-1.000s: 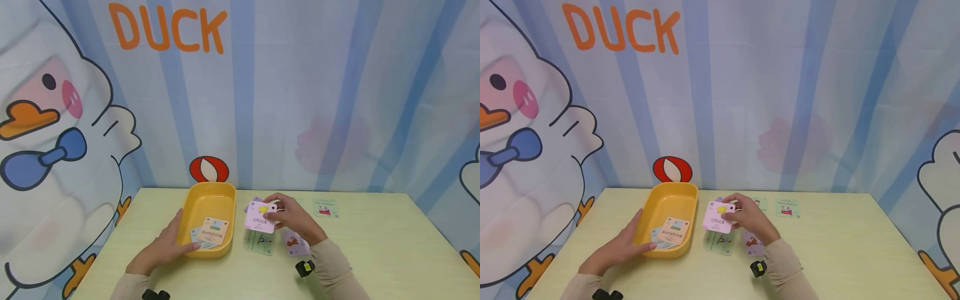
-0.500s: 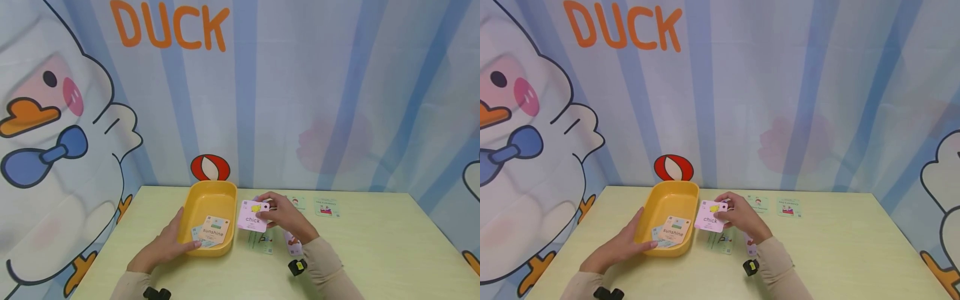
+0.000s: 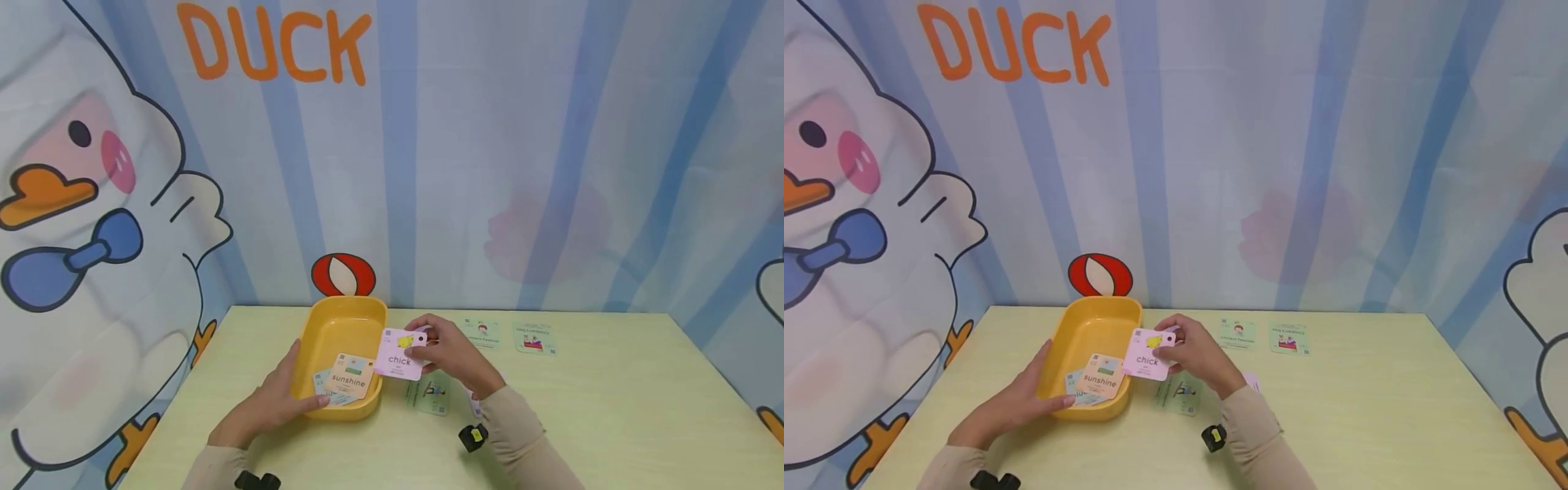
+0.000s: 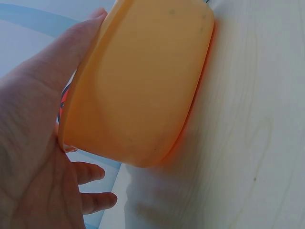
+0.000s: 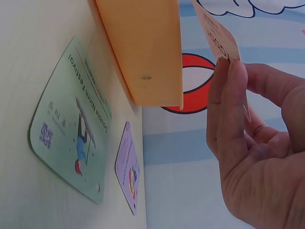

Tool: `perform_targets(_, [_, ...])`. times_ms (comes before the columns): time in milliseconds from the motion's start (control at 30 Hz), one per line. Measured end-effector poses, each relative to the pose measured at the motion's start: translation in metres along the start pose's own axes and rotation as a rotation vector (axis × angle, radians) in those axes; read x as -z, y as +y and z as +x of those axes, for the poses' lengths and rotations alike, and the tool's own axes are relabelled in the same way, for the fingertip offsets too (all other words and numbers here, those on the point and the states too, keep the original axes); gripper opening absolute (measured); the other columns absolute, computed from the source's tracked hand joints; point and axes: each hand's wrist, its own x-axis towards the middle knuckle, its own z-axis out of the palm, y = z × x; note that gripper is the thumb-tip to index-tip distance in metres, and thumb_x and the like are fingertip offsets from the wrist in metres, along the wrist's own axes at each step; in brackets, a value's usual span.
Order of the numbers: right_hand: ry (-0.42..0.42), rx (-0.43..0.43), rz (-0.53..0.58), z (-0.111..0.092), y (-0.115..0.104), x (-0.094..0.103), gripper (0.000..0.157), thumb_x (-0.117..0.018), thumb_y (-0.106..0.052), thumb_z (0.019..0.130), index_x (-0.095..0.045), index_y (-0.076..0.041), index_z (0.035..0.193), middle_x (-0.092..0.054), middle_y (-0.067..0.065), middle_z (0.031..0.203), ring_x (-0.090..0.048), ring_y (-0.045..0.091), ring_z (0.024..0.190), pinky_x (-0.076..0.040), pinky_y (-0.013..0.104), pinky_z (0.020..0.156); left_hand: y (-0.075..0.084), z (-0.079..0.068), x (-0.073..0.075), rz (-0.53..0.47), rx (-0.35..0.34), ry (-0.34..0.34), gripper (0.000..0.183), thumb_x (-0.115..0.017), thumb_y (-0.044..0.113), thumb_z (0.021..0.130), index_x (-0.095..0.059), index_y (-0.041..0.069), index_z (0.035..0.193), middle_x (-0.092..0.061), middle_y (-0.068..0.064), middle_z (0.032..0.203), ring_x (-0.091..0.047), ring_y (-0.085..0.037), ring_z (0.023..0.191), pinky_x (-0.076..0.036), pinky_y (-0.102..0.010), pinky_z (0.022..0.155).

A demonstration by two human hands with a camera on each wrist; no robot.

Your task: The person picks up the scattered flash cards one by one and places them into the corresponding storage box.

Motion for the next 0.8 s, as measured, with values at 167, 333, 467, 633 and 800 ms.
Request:
perform_targets(167, [0.007,0.018,-0.007,0.005,-0.001,-0.008,0.039,-0.075,-0.010,0.091,-0.060,-0.007,0.127,-0.066,0.015,0.107,-0.069,0.023,0.085,-0.062,0.038,0.068,0.000,0.000,0.000,-0.001,-0.001,0.003,0.130,-0.081,0.058,0.078,0.004,0.011,0.163,-0.013,-0.019,0.169,-0.026,-0.041,0.149,-0.023,-0.065,0.119])
perform_targets(333, [0.009,0.028,0.005,0.008,-0.002,-0.017,0.039,-0.075,-0.008,0.091,-0.060,-0.007,0.127,-0.065,0.015,0.104,-0.068,0.022,0.082,-0.061,0.035,0.066,0.000,0.001,0.000,0.000,0.012,0.001,0.130,-0.081,0.059,0.078,0.004,0.010,0.163,-0.011,-0.019,0.169,-0.025,-0.042,0.150,-0.023,-0.066,0.119])
perform_targets(467, [0.012,0.026,0.013,0.012,-0.001,-0.024,0.038,-0.074,-0.008,0.091,-0.060,-0.008,0.126,-0.064,0.015,0.101,-0.068,0.022,0.081,-0.061,0.034,0.066,-0.002,0.001,-0.001,0.009,0.014,-0.005,0.129,-0.080,0.059,0.079,0.004,0.009,0.163,-0.010,-0.020,0.169,-0.023,-0.043,0.150,-0.023,-0.065,0.119])
perform_targets(633, [0.019,0.019,-0.002,0.017,0.001,-0.032,0.038,-0.076,-0.008,0.090,-0.061,-0.009,0.125,-0.063,0.015,0.099,-0.067,0.022,0.080,-0.062,0.036,0.067,-0.003,0.001,-0.001,0.019,0.007,-0.004,0.130,-0.080,0.060,0.078,0.003,0.009,0.163,-0.011,-0.020,0.169,-0.026,-0.042,0.149,-0.024,-0.065,0.119])
perform_targets(800, [0.039,0.026,-0.017,0.022,-0.003,-0.040,0.037,-0.076,-0.006,0.089,-0.061,-0.008,0.124,-0.062,0.015,0.099,-0.067,0.021,0.079,-0.062,0.034,0.065,-0.003,0.002,-0.001,0.020,0.004,0.002,0.132,-0.082,0.060,0.075,0.002,0.008,0.163,-0.013,-0.020,0.169,-0.028,-0.042,0.148,-0.025,-0.065,0.118])
